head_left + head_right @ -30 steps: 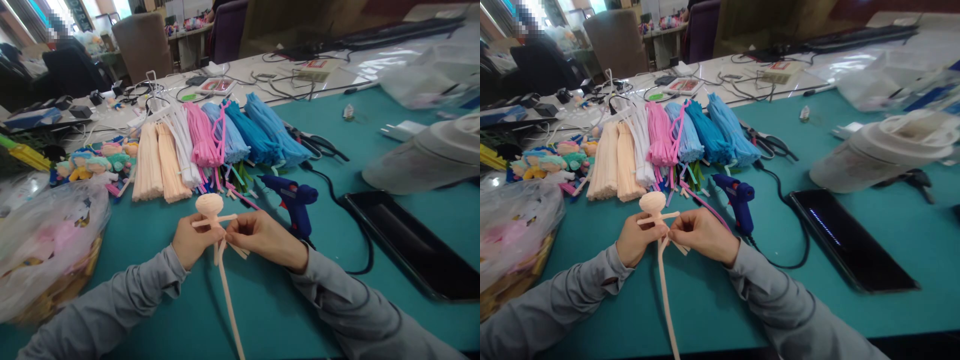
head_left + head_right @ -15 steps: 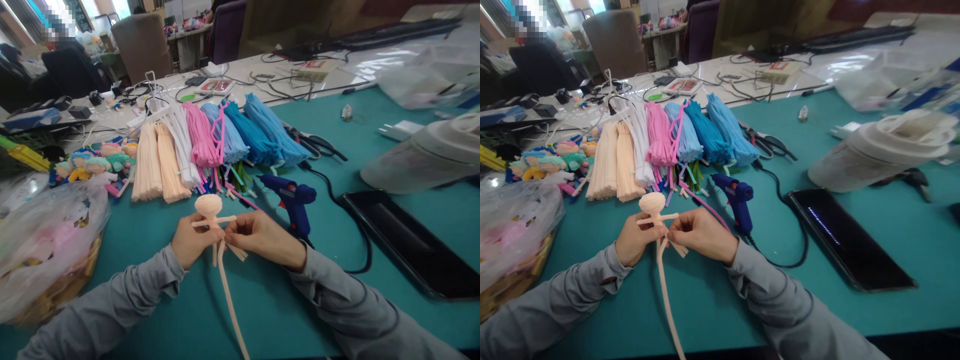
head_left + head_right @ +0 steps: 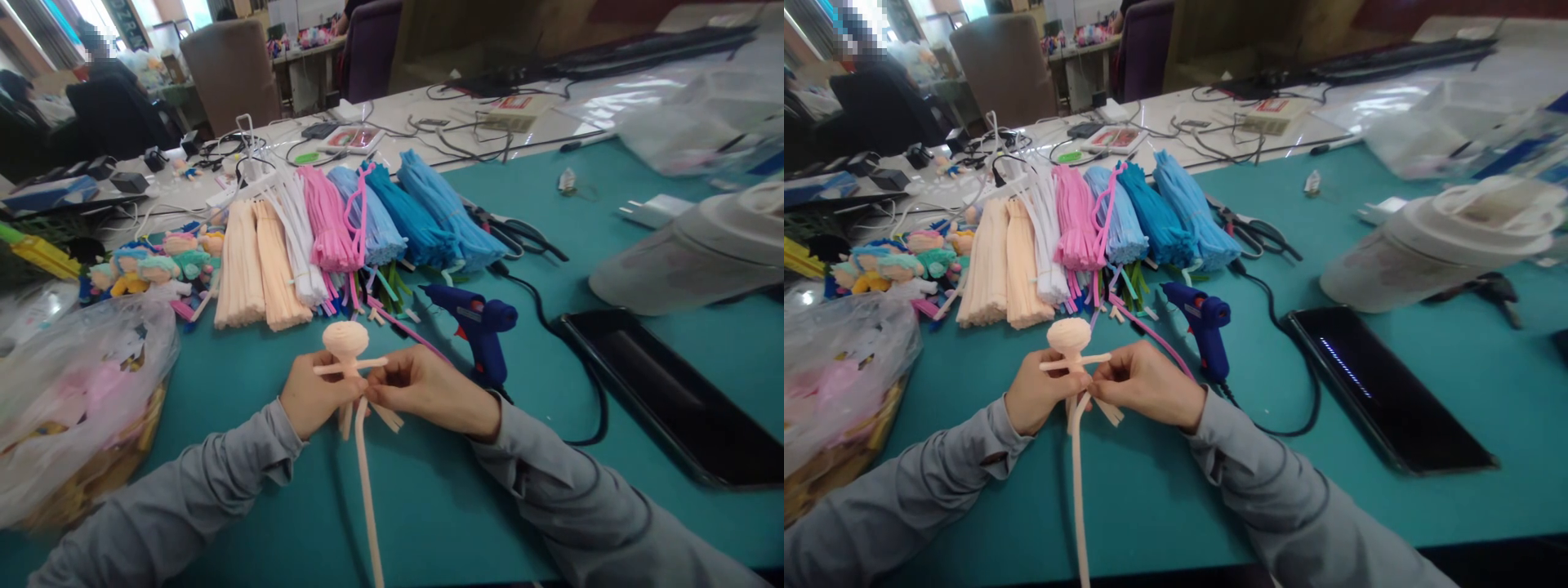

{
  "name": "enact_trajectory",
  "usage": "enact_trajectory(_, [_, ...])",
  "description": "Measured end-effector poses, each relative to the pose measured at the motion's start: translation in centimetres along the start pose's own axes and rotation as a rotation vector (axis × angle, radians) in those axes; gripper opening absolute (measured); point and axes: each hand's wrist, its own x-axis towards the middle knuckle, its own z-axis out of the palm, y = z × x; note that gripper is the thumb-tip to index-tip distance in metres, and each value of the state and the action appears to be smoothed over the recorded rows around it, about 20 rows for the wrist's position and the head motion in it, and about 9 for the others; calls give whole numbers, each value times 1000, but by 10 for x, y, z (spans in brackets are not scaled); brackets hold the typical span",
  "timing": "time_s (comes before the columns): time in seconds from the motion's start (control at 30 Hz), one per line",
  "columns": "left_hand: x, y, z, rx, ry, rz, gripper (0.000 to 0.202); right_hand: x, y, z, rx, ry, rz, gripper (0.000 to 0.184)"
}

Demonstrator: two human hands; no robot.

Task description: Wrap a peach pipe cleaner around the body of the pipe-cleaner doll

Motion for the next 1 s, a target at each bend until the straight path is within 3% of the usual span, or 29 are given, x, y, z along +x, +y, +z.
enact_trajectory(0.23, [0,2,-1,-10,3,-3,15,-1,-5,-5,95,-79,76,34])
enact_trajectory(0.5, [-1,1,-1,15,-19,-21,11,1,3,1,-27,-8,-2,19])
enact_trajectory(0.8, [-1,2,1,58,-21,-11,12,2,7,7,-201,36,-96,16])
enact_trajectory(1.0, [2,-3,-2,-15,-41,5,16,0,2,5,-117,64,-90,16])
